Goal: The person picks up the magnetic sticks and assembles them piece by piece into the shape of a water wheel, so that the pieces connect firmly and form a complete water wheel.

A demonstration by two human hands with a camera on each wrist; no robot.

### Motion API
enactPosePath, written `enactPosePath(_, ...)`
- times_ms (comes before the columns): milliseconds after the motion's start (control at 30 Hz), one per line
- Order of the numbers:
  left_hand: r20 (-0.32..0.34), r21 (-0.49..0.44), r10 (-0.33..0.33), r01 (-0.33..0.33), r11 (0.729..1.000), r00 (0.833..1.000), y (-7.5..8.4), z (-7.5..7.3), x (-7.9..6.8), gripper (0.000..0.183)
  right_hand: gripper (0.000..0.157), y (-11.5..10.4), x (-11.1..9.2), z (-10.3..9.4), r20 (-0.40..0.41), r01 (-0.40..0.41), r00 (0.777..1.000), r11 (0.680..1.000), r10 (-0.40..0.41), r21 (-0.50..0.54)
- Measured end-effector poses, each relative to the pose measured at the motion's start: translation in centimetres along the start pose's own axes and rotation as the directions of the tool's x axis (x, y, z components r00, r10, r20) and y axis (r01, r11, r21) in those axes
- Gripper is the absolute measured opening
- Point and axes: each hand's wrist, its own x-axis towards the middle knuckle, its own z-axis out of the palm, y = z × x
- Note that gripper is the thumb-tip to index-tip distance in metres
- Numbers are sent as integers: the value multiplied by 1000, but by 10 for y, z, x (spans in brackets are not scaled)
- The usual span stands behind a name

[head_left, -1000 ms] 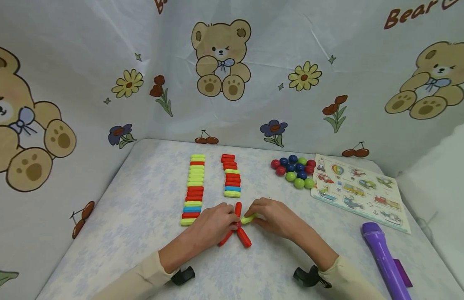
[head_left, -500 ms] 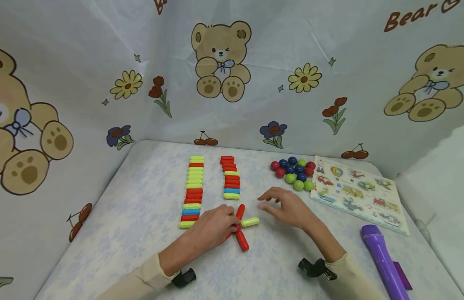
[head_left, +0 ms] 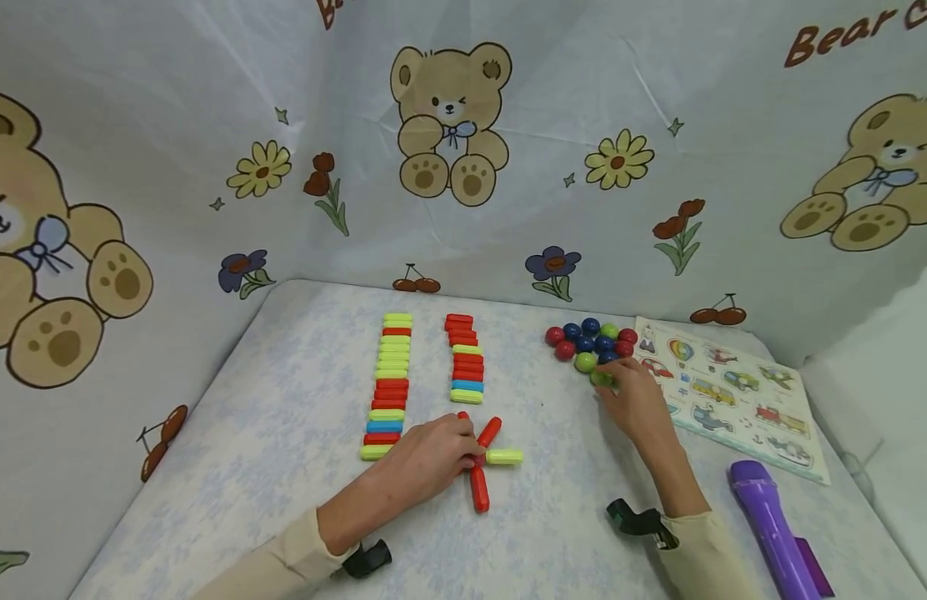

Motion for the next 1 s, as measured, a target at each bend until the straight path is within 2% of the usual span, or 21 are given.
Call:
enactPosePath(233,18,-32,1,0,999,1000,4,1,0,15,37,1,-2,-1,11,-27,1000,1000,27,-7)
enactPosePath(400,3,-12,10,-10,1000,1000,4,2,0,14,33,-7,-3,-1,103,-18,995,999,14,43)
enactPosePath(500,1,-5,15,-15,1000,1000,3,3,0,13,32,-21,-6,3,146,53,987,993,-68,105)
enactPosePath(600,1,12,20,-20,1000,1000,3,2,2,12,32,-41,-10,9,163,140,972,973,-171,185)
enactPosePath(767,6,32,16,-16,999,1000,3,0,3,12,32,-68,-17,21,221,253,921,924,-321,286)
enactPosePath(867,5,32,11,-11,999,1000,4,0,2,10,33,-76,-21,28,235,285,902,908,-362,307)
enactPosePath(1000,-2,34,17,-17,999,1000,4,1,1,8,34,-79,-24,34,214,306,898,895,-385,324)
